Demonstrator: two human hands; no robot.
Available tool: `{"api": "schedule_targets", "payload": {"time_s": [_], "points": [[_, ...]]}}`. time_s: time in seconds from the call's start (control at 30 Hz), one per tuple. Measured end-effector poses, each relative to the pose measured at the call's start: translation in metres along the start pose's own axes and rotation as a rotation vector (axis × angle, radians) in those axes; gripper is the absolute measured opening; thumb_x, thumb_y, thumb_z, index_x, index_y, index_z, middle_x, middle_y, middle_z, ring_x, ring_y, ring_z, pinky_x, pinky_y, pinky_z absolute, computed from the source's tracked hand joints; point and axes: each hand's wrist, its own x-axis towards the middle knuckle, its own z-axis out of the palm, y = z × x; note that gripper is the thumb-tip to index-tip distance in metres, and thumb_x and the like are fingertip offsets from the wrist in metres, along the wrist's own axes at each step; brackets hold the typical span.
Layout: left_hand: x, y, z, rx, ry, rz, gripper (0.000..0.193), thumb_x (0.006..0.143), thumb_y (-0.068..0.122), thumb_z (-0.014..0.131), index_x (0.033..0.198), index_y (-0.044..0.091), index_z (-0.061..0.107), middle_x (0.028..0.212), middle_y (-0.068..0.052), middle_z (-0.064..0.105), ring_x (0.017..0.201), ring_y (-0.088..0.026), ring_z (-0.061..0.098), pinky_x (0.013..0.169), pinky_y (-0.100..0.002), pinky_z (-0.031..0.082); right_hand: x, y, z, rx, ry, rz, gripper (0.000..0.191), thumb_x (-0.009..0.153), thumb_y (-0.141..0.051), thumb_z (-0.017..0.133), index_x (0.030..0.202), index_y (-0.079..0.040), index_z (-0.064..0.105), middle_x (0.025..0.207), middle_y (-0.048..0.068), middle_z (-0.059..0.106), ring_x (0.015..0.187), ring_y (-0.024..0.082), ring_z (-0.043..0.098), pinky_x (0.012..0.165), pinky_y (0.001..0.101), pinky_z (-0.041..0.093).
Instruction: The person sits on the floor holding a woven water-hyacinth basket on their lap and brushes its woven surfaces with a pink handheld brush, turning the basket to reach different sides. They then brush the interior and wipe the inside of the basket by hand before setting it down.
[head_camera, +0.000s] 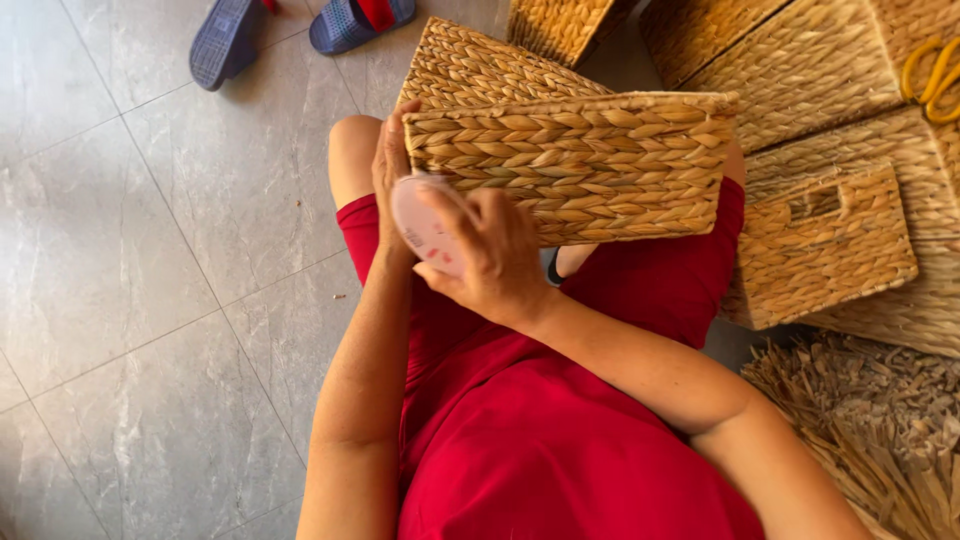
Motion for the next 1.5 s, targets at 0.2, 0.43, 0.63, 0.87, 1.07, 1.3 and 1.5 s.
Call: {"api": "schedule_targets", "payload": {"time_s": [0.2,0.43,0.63,0.87,1.07,1.3,1.5], "points": [[-0.004,0.005,-0.002,0.214,-0.010,0.046,0.063,0.111,0.055,0.035,0.139,0.003,0.058,0.135,-0.012,0.060,0.129,-0.022,0.056,0.114,-0.035,0.043,-0.031,0.042,-0.038,-0.137,0.018,0.016,0.093,0.078,-0.033,0.091,0.154,-0.018,0.040,0.118,0.010,0.052,0.107,0.031,0.053,0.091,0.0490,0.044],[-0.005,0.001,0.000,0.256,-0.014,0.065,0.064,0.112,0.056,0.035,0.141,0.003,0.057,0.141,-0.014,0.057,0.135,-0.025,0.054,0.118,-0.037,0.040,-0.101,0.127,-0.119,-0.306,0.175,0.381,0.087,0.091,-0.023,0.088,0.158,-0.010,0.035,0.130,0.016,0.051,0.123,0.033,0.053,0.106,0.0459,0.044],[-0.002,-0.002,-0.001,0.277,-0.019,0.098,0.064,0.112,0.054,0.034,0.140,0.002,0.058,0.139,-0.014,0.058,0.132,-0.024,0.055,0.117,-0.036,0.041,-0.078,0.099,-0.090,-0.258,0.187,0.292,0.086,0.091,-0.025,0.088,0.158,-0.010,0.036,0.125,0.017,0.053,0.115,0.033,0.054,0.098,0.0470,0.045],[-0.004,0.003,0.000,0.066,-0.024,0.016,0.062,0.111,0.051,0.037,0.139,0.000,0.057,0.126,-0.013,0.065,0.117,-0.021,0.062,0.105,-0.035,0.051,-0.008,0.005,-0.011,-0.005,0.013,-0.057,0.092,0.078,-0.034,0.089,0.154,-0.022,0.039,0.111,0.010,0.052,0.103,0.029,0.053,0.087,0.0481,0.045],[-0.004,0.004,-0.002,0.178,0.003,0.029,0.064,0.111,0.054,0.035,0.140,0.001,0.056,0.133,-0.013,0.062,0.126,-0.022,0.059,0.111,-0.036,0.047,-0.028,0.043,-0.036,-0.093,-0.004,0.053,0.091,0.080,-0.035,0.091,0.155,-0.018,0.042,0.116,0.011,0.054,0.103,0.029,0.056,0.086,0.0480,0.047],[-0.005,0.001,-0.002,0.289,-0.009,0.045,0.067,0.111,0.057,0.033,0.141,0.003,0.057,0.138,-0.015,0.059,0.133,-0.025,0.056,0.117,-0.038,0.042,-0.099,0.149,-0.119,-0.290,0.215,0.368,0.083,0.099,-0.020,0.086,0.161,-0.016,0.030,0.141,0.016,0.049,0.131,0.031,0.054,0.110,0.0429,0.050],[-0.001,-0.001,-0.001,0.226,-0.007,0.039,0.067,0.110,0.056,0.035,0.141,0.001,0.056,0.139,-0.015,0.059,0.131,-0.024,0.057,0.115,-0.036,0.044,-0.074,0.115,-0.091,-0.300,0.237,0.358,0.088,0.093,-0.027,0.089,0.159,-0.011,0.034,0.130,0.019,0.051,0.117,0.033,0.054,0.099,0.0480,0.046]]}}
